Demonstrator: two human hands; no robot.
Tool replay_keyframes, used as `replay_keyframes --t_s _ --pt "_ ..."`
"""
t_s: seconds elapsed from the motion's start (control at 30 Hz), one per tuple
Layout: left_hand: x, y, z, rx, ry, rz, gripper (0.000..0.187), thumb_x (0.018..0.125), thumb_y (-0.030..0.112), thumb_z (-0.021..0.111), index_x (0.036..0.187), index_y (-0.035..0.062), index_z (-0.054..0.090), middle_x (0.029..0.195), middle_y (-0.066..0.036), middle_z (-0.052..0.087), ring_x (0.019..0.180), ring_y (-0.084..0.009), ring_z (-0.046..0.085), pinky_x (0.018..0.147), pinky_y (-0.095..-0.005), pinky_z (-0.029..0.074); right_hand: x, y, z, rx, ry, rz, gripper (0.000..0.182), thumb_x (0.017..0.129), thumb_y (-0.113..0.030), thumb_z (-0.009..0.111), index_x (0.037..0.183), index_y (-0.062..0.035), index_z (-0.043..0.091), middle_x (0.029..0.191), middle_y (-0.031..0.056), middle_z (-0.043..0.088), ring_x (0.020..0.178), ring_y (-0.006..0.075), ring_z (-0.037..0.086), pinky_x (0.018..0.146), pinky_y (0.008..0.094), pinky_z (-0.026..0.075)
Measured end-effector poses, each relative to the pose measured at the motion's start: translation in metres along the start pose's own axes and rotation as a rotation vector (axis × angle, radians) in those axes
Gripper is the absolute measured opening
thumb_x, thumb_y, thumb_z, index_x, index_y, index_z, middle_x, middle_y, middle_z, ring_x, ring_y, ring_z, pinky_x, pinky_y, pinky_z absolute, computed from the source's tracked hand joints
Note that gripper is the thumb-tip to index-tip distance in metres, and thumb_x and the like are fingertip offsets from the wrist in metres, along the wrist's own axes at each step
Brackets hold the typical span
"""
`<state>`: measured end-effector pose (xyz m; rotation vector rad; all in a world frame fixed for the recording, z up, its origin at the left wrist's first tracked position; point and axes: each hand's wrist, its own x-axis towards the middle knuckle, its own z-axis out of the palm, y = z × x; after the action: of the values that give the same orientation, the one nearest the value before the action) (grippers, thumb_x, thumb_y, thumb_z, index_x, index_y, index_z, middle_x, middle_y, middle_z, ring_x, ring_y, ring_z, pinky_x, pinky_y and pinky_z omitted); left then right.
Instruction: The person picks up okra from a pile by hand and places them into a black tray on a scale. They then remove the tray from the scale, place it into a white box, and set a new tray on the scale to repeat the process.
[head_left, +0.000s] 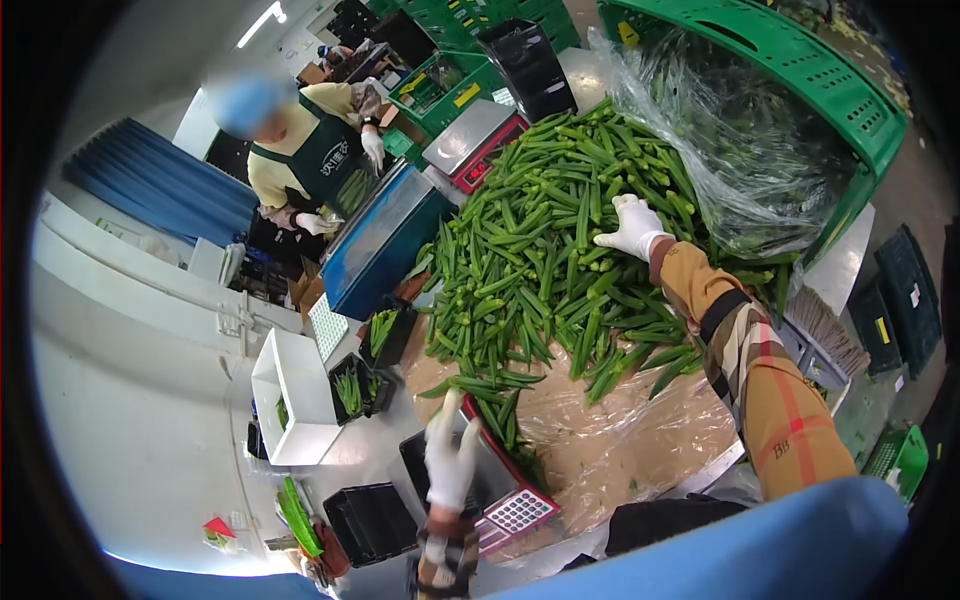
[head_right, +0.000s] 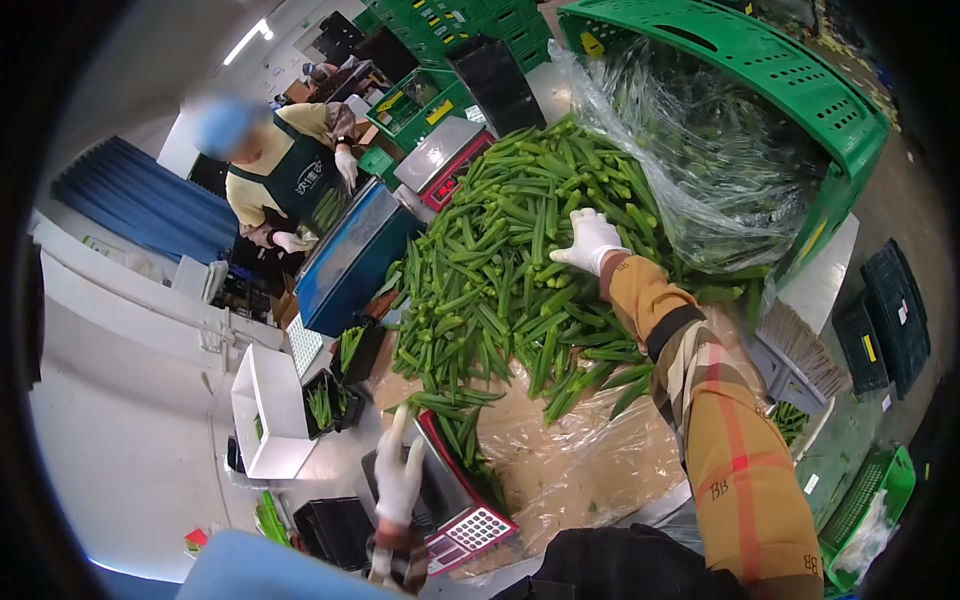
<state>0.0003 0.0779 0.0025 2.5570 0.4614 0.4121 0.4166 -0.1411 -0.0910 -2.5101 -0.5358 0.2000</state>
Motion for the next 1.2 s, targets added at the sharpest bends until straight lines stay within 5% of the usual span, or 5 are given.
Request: replay_keyframes --t_s 0.2,0.37,0.7,0.93,1.2 --pt "0.18 0.037 0.159 -0.367 -0.073 0.17 0.068 0.088 0.02 0.073 0.145 -0.0011 0.043 0.14 -0.02 0.054 0.127 -0.0318 0.054 0.109 -0.0366 0.04 0.008 0.007 0.006 -0.016 -0.036 0.0 0.1 0.069 -0.051 0.084 0.144 0.0008 0.044 0.146 0.0219 0.04 0.134 0.0376 0.043 0.109 0.0414 0.04" --pt "0.233 0.071 0.219 0.262 -0.268 0.181 0.128 0.063 0.054 0.085 0.159 0.0127 0.012 0.146 -0.019 0.047 0.138 -0.0424 0.037 0.115 -0.0628 0.019 -0.01 0.018 0.012 0.027 0.001 -0.094 0.096 0.069 -0.045 0.084 0.145 -0.0038 0.042 0.149 0.0176 0.042 0.136 0.0342 0.044 0.11 0.0424 0.04" --pt "0.07 0.02 0.214 0.004 -0.373 0.255 0.1 0.064 0.031 0.087 0.148 0.0066 0.039 0.138 -0.023 0.048 0.121 -0.0414 0.048 0.105 -0.0463 0.04 -0.166 0.017 0.05 0.089 -0.341 -0.404 0.083 0.068 -0.03 0.08 0.141 -0.0163 0.044 0.136 0.0171 0.056 0.114 0.0369 0.06 0.094 0.0445 0.05" --pt "-0.068 0.024 0.159 0.358 -0.472 0.259 0.092 0.073 0.034 0.079 0.153 0.0234 0.035 0.143 -0.019 0.045 0.135 -0.042 0.037 0.112 -0.0601 0.026 -0.266 0.018 0.044 -0.336 -0.406 -0.874 0.077 0.064 -0.031 0.084 0.134 -0.0238 0.055 0.144 0.0119 0.049 0.137 0.0334 0.042 0.112 0.0548 0.033" --pt "-0.161 0.037 0.165 0.244 -0.535 -0.005 0.102 0.071 0.021 0.079 0.157 0.029 0.025 0.157 -0.028 0.023 0.143 -0.0502 0.023 0.116 -0.0605 0.02 -0.284 0.089 0.009 -0.287 -0.327 -0.72 0.086 0.07 -0.024 0.079 0.147 -0.0315 0.043 0.149 0.0105 0.043 0.142 0.0372 0.034 0.119 0.0594 0.019"
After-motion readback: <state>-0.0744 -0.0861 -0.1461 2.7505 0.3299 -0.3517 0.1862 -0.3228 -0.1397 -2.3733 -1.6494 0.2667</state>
